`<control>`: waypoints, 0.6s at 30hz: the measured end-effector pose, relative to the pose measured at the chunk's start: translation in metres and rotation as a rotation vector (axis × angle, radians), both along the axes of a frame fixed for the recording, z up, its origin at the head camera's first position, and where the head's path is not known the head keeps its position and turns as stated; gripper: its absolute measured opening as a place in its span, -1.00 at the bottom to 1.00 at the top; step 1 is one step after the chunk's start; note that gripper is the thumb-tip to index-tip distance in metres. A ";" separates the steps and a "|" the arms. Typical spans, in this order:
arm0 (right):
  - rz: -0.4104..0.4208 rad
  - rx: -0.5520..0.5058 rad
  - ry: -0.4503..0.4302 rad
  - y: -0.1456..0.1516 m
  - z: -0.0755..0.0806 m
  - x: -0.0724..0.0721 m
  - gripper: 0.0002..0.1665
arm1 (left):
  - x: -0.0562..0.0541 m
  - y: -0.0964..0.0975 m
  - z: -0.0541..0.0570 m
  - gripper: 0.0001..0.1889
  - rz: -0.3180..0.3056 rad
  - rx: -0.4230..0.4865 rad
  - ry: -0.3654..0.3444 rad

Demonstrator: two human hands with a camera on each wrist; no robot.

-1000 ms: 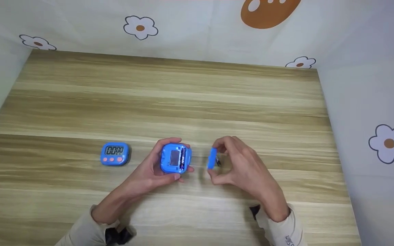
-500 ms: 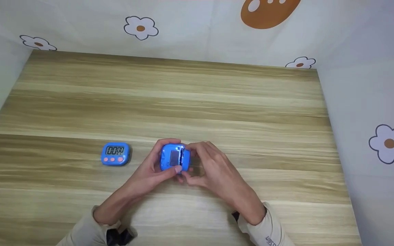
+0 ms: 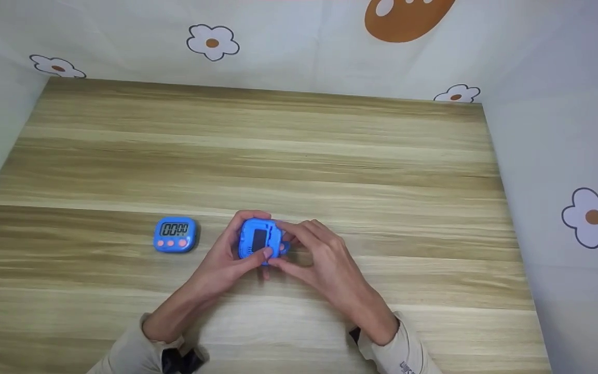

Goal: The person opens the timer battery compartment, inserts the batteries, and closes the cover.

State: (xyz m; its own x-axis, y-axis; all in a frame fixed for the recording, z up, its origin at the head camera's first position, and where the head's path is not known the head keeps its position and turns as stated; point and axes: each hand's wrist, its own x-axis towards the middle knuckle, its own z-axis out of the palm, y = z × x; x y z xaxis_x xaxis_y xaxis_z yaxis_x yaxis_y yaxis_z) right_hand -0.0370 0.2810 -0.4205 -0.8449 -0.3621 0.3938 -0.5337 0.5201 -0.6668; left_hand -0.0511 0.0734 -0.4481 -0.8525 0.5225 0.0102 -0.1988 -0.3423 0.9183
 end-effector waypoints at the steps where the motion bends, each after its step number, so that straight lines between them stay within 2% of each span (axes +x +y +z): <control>1: -0.002 -0.004 -0.005 0.001 0.000 0.001 -0.36 | 0.000 0.000 0.000 -0.45 -0.002 -0.005 -0.002; 8: -0.009 -0.051 -0.066 0.007 -0.001 0.003 -0.36 | 0.000 0.000 0.002 -0.45 0.008 -0.001 -0.019; 12: -0.005 -0.095 -0.093 0.001 0.013 0.005 -0.42 | 0.000 -0.001 0.004 -0.44 -0.010 0.025 -0.022; 15: -0.005 -0.138 -0.146 -0.003 0.024 0.008 -0.46 | 0.000 -0.001 0.005 -0.41 -0.039 0.044 -0.022; 18: 0.002 -0.207 -0.225 -0.002 0.025 0.009 -0.48 | 0.002 -0.001 0.005 -0.35 -0.075 0.065 -0.015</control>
State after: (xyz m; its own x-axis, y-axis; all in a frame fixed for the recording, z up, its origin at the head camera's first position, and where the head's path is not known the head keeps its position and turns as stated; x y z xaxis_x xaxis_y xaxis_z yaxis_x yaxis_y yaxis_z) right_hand -0.0285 0.2787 -0.3958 -0.9187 -0.2952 0.2623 -0.3614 0.3604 -0.8600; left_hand -0.0496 0.0728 -0.4427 -0.8114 0.5835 0.0333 -0.2399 -0.3844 0.8914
